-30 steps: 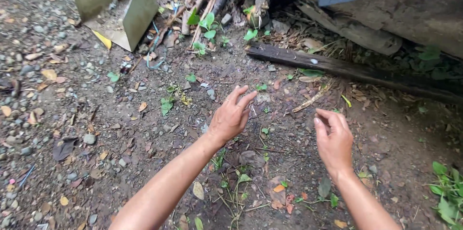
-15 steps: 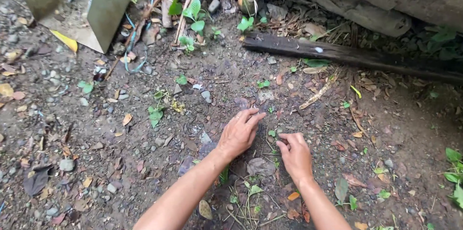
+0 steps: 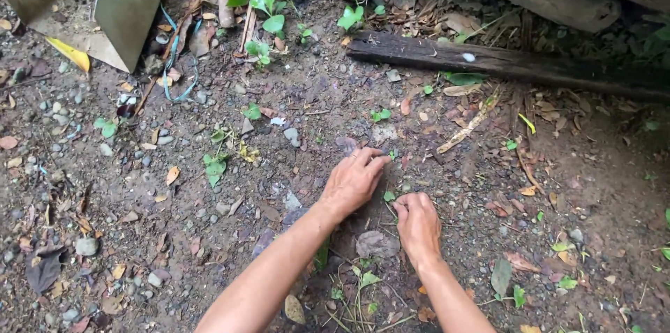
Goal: The recorder is clearing weeds or small plants from the soil near a wood pile and shelter.
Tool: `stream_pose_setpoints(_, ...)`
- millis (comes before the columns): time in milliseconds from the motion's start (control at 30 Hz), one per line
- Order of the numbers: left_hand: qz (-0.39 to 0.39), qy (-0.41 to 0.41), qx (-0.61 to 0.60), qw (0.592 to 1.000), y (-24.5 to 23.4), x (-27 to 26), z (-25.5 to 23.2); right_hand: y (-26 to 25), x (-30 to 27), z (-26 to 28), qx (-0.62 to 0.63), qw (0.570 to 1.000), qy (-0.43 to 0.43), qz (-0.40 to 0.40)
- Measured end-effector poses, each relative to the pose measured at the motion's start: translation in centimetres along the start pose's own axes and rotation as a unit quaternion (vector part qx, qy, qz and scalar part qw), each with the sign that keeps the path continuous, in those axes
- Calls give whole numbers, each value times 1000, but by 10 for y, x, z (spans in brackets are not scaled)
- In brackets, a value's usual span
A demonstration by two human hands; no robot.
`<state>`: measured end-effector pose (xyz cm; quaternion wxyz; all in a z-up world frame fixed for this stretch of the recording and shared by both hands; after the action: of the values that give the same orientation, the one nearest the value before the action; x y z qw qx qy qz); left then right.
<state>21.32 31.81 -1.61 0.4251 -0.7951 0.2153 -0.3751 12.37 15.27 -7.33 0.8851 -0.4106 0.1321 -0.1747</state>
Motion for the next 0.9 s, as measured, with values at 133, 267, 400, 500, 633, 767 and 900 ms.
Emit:
stream_pose_setpoints(133,-8,8,24,1000,-12,22,19,-1,18,-8,85,993,55,68)
stream_pose_setpoints(267,-5,-16,6,1000,-22,36,22,-20,28,3,117,987,105,38)
stream_pose_setpoints(400,-49,0,-9,999,-46,43,17,-43,36,36,103,983,149,30)
stream_pose_setpoints(500,-28,-30,-29,999,-69,47,8,-50,41,46,126,984,125,13)
stream_pose_setpoints(633,-44,-28,-39,998,-94,44,5,-67,54,69,178,975,128,18)
stream_pose_setpoints(767,-48,-37,-28,998,-100,43,4,-72,77,66,127,988,89,12)
stream_pose_setpoints(900,-46,-39,3,998,-105,51,2,-72,110,68,89,995,55,2)
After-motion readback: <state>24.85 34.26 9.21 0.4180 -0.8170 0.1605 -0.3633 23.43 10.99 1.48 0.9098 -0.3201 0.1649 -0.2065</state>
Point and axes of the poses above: each hand's wrist, its own x-axis towards the middle knuckle, its own y-axis out of the palm, z = x × y, the point moved 1 cm from there along x, towards the middle knuckle, and after that the axes turned 15 degrees about y, right-handed, at the moved point
